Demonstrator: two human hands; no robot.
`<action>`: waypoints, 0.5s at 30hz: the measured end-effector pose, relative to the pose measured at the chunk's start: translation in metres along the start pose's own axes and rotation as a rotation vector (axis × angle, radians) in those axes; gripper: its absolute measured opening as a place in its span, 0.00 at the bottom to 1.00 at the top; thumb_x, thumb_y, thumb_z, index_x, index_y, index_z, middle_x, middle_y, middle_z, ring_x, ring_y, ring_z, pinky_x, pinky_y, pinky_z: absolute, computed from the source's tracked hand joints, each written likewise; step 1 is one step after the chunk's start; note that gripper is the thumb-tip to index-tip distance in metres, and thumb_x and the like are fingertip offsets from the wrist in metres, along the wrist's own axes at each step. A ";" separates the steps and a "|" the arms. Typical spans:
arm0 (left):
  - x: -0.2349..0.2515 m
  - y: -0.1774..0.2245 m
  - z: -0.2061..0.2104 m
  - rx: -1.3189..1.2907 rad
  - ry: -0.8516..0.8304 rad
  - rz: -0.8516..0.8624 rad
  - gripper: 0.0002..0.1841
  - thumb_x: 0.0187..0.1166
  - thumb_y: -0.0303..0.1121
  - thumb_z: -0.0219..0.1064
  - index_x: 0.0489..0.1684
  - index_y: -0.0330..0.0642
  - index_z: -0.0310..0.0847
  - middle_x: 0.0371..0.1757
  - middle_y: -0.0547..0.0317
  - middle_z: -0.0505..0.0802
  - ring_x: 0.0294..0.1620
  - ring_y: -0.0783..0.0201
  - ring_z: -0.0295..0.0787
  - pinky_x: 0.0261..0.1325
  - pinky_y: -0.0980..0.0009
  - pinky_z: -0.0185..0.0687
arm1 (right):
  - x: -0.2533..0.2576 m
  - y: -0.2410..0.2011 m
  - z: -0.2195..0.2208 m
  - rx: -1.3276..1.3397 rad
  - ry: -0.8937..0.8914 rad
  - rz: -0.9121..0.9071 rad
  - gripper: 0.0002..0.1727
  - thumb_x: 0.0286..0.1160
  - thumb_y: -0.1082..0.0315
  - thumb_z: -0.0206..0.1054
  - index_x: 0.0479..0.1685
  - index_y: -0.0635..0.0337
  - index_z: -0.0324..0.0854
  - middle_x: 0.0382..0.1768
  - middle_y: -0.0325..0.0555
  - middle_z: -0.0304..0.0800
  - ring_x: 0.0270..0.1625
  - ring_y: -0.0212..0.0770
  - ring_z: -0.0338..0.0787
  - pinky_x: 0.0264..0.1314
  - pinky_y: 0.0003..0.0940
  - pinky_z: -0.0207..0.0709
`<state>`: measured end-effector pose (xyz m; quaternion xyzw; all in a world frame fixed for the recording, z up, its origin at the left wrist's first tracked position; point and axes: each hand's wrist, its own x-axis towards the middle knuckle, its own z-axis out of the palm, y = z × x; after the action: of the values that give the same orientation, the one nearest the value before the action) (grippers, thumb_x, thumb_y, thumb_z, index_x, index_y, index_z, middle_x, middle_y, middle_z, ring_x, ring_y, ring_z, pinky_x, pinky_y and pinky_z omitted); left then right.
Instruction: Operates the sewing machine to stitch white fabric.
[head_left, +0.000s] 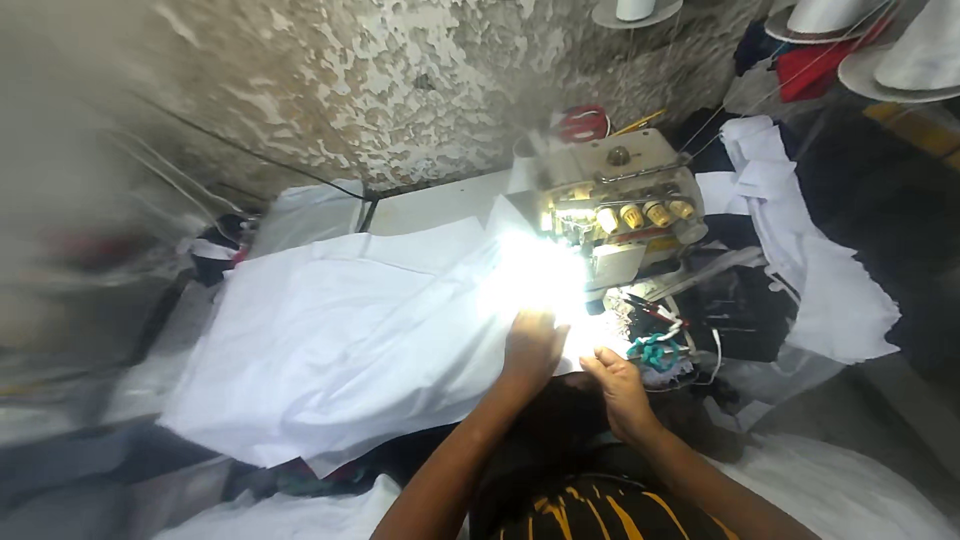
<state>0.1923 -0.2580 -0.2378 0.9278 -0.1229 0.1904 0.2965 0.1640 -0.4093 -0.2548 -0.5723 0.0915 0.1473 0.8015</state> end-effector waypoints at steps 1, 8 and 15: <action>0.006 -0.002 0.003 0.103 -0.030 0.002 0.14 0.81 0.31 0.66 0.53 0.29 0.90 0.51 0.40 0.94 0.57 0.42 0.91 0.66 0.48 0.82 | 0.001 -0.001 0.001 0.005 0.006 0.005 0.06 0.83 0.81 0.56 0.42 0.67 0.79 0.25 0.41 0.92 0.27 0.33 0.93 0.34 0.25 0.88; 0.021 -0.010 0.014 0.402 -0.112 0.032 0.09 0.76 0.28 0.69 0.41 0.32 0.93 0.49 0.40 0.94 0.57 0.40 0.91 0.71 0.43 0.76 | 0.017 -0.004 0.008 0.029 0.034 -0.027 0.11 0.79 0.86 0.57 0.56 0.70 0.74 0.21 0.40 0.89 0.22 0.31 0.90 0.30 0.25 0.87; 0.047 -0.019 0.010 0.252 -0.210 -0.178 0.17 0.78 0.26 0.65 0.61 0.25 0.86 0.76 0.33 0.83 0.87 0.39 0.68 0.91 0.49 0.52 | 0.043 -0.004 0.015 -0.018 0.036 -0.172 0.26 0.74 0.89 0.58 0.72 0.68 0.69 0.28 0.43 0.88 0.21 0.33 0.89 0.28 0.27 0.88</action>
<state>0.2440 -0.2540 -0.2348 0.9796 -0.0458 0.0794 0.1790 0.2050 -0.3906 -0.2602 -0.5879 0.0552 0.0686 0.8041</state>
